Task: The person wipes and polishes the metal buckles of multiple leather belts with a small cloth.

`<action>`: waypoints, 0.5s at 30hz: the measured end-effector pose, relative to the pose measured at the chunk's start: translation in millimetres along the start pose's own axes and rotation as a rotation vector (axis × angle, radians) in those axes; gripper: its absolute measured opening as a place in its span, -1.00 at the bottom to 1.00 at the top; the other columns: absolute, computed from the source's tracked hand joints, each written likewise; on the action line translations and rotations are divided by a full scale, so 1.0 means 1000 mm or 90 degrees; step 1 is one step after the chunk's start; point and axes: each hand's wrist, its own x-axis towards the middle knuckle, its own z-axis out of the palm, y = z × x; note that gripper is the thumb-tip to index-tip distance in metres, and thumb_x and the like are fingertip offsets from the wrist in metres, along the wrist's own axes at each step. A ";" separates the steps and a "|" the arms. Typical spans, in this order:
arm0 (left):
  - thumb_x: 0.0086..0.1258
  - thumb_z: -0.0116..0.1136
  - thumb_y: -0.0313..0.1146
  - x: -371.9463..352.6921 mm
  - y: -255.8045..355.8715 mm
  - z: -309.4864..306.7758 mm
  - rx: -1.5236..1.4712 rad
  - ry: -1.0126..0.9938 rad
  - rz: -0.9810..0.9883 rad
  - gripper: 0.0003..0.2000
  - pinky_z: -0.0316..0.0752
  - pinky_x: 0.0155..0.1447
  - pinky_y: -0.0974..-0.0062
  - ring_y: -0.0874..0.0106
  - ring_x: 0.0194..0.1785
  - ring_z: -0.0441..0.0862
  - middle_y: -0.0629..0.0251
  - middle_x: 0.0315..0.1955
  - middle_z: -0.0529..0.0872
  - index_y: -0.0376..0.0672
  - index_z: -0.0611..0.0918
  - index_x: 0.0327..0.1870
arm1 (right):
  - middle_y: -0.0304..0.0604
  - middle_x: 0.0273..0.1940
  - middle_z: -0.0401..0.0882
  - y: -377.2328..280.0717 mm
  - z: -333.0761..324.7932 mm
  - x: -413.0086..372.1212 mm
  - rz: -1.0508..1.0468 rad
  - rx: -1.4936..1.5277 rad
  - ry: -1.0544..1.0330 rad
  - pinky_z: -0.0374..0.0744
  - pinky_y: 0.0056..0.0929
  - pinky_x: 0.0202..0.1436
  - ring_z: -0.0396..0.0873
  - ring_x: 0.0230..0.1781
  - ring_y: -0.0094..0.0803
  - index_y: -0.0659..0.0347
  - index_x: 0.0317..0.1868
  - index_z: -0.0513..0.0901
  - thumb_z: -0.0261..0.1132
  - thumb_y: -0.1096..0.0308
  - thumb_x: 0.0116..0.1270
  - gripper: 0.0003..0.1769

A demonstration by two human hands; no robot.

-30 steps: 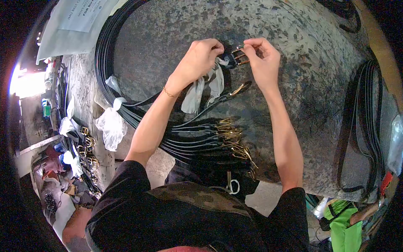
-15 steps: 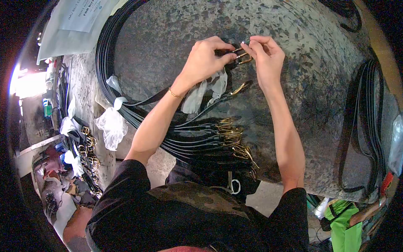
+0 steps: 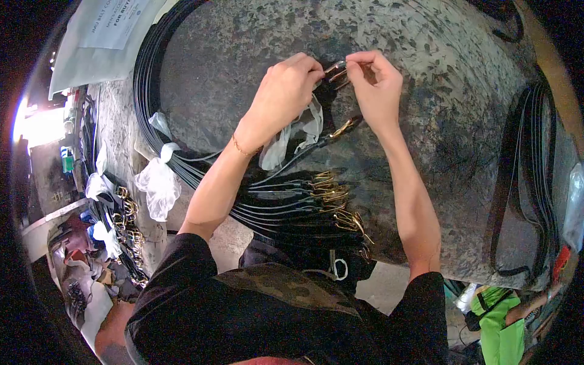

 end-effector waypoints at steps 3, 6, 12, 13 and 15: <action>0.37 0.16 -0.48 -0.002 -0.002 0.002 -0.004 0.013 -0.017 -0.90 0.56 -0.10 0.14 -0.05 -0.18 0.67 -0.03 -0.29 0.70 -0.34 0.66 -0.25 | -0.30 -0.25 0.65 -0.001 0.002 -0.004 -0.061 -0.004 0.049 0.48 -0.67 -0.20 0.54 -0.27 -0.67 0.34 -0.12 0.67 0.29 0.57 0.41 -0.92; 0.37 0.15 -0.49 -0.002 -0.008 0.014 -0.022 0.064 -0.026 -0.90 0.56 -0.12 0.15 -0.05 -0.20 0.67 -0.04 -0.30 0.70 -0.35 0.65 -0.26 | -0.26 -0.27 0.63 0.002 0.003 -0.003 -0.067 0.029 0.150 0.54 -0.56 -0.15 0.54 -0.27 -0.63 0.37 -0.11 0.65 0.27 0.57 0.42 -0.91; 0.37 0.15 -0.52 -0.003 -0.019 0.023 -0.097 0.112 -0.020 -0.92 0.56 -0.12 0.15 -0.05 -0.21 0.67 -0.04 -0.30 0.70 -0.36 0.64 -0.25 | -0.20 -0.34 0.54 0.009 0.017 0.005 0.061 0.414 0.003 0.50 0.14 0.40 0.53 -0.31 -0.50 0.40 -0.10 0.60 0.15 0.61 0.42 -0.88; 0.37 0.15 -0.52 -0.003 -0.021 0.020 -0.089 0.088 -0.011 -0.91 0.56 -0.10 0.15 -0.06 -0.20 0.66 -0.04 -0.29 0.69 -0.36 0.64 -0.25 | -0.20 -0.32 0.56 0.009 0.012 0.008 0.052 0.417 -0.032 0.41 0.22 0.47 0.55 -0.31 -0.50 0.39 -0.11 0.61 0.16 0.60 0.42 -0.88; 0.36 0.14 -0.52 0.000 -0.023 0.014 -0.084 0.068 -0.001 -0.91 0.56 -0.08 0.14 -0.06 -0.19 0.66 -0.04 -0.28 0.68 -0.37 0.64 -0.25 | -0.20 -0.32 0.56 0.007 0.010 0.007 0.061 0.402 -0.027 0.42 0.22 0.46 0.55 -0.32 -0.51 0.39 -0.12 0.61 0.16 0.61 0.42 -0.88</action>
